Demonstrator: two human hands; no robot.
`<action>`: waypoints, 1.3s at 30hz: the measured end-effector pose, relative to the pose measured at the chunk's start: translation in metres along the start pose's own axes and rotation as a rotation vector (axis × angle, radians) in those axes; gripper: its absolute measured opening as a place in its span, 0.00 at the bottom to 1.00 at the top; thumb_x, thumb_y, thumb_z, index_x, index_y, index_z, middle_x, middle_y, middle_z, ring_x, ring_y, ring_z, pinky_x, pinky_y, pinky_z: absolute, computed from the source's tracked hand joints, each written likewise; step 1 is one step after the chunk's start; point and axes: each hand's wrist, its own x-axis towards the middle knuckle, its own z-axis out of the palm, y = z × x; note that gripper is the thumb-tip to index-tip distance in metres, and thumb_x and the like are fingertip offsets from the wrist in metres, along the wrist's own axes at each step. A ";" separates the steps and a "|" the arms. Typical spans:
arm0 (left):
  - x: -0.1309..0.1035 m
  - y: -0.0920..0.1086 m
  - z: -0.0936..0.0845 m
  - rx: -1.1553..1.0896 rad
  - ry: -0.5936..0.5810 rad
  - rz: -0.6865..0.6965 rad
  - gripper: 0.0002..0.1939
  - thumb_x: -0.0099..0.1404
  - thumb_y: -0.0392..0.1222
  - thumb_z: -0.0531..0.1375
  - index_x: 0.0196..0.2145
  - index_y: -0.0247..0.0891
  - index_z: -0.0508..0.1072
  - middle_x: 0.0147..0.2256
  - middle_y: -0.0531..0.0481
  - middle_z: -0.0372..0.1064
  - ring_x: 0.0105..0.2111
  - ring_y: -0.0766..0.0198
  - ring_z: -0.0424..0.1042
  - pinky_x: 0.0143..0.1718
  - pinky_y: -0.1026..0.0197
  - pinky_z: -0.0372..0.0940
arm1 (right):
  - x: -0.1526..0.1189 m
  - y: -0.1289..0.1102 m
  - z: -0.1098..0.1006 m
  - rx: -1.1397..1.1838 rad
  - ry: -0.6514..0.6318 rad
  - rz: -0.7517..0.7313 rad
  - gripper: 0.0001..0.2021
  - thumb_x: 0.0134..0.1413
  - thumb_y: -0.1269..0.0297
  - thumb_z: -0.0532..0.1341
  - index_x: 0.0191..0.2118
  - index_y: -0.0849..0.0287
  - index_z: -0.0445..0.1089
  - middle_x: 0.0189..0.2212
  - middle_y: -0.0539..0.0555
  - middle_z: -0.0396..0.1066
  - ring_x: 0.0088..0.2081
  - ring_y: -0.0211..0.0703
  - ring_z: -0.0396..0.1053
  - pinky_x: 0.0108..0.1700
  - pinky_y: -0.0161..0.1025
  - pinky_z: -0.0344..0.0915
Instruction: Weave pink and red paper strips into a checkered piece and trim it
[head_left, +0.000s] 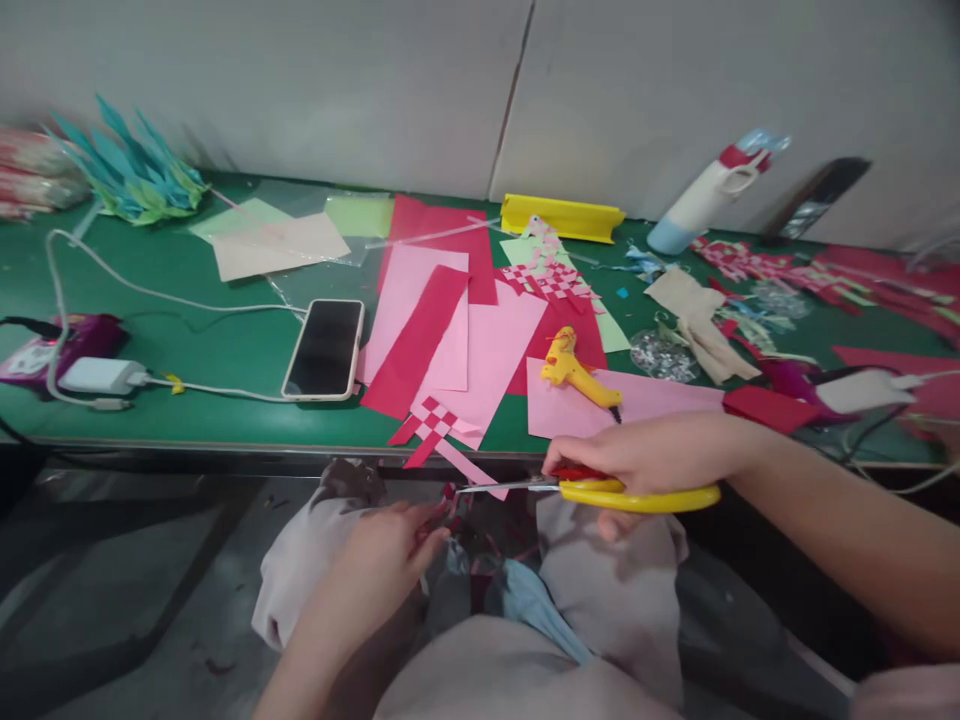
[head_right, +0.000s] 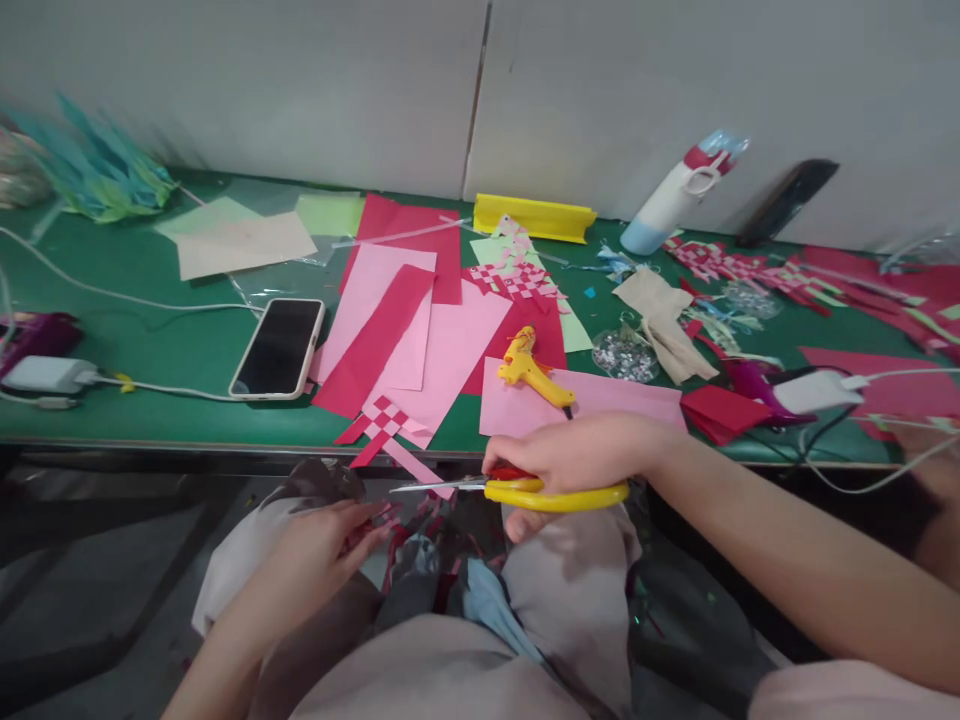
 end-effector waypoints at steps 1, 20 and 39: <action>0.001 0.004 -0.003 0.042 -0.009 0.008 0.15 0.66 0.46 0.53 0.45 0.43 0.76 0.37 0.43 0.76 0.34 0.54 0.73 0.33 0.59 0.57 | -0.003 0.005 0.005 0.044 0.017 -0.020 0.25 0.48 0.56 0.61 0.53 0.54 0.61 0.40 0.54 0.73 0.39 0.49 0.71 0.37 0.38 0.61; 0.066 0.034 -0.021 0.651 0.441 0.025 0.24 0.62 0.43 0.58 0.54 0.31 0.67 0.45 0.34 0.71 0.48 0.44 0.67 0.48 0.48 0.61 | 0.010 0.075 0.099 0.681 0.194 -0.334 0.22 0.53 0.59 0.62 0.52 0.54 0.57 0.33 0.47 0.59 0.29 0.32 0.61 0.30 0.31 0.57; 0.039 0.024 -0.003 -1.308 0.606 -0.306 0.15 0.45 0.38 0.72 0.31 0.33 0.75 0.25 0.53 0.73 0.22 0.72 0.70 0.25 0.71 0.67 | 0.043 0.062 0.149 1.022 0.200 -0.481 0.30 0.43 0.38 0.63 0.46 0.51 0.57 0.30 0.47 0.53 0.25 0.33 0.47 0.24 0.32 0.46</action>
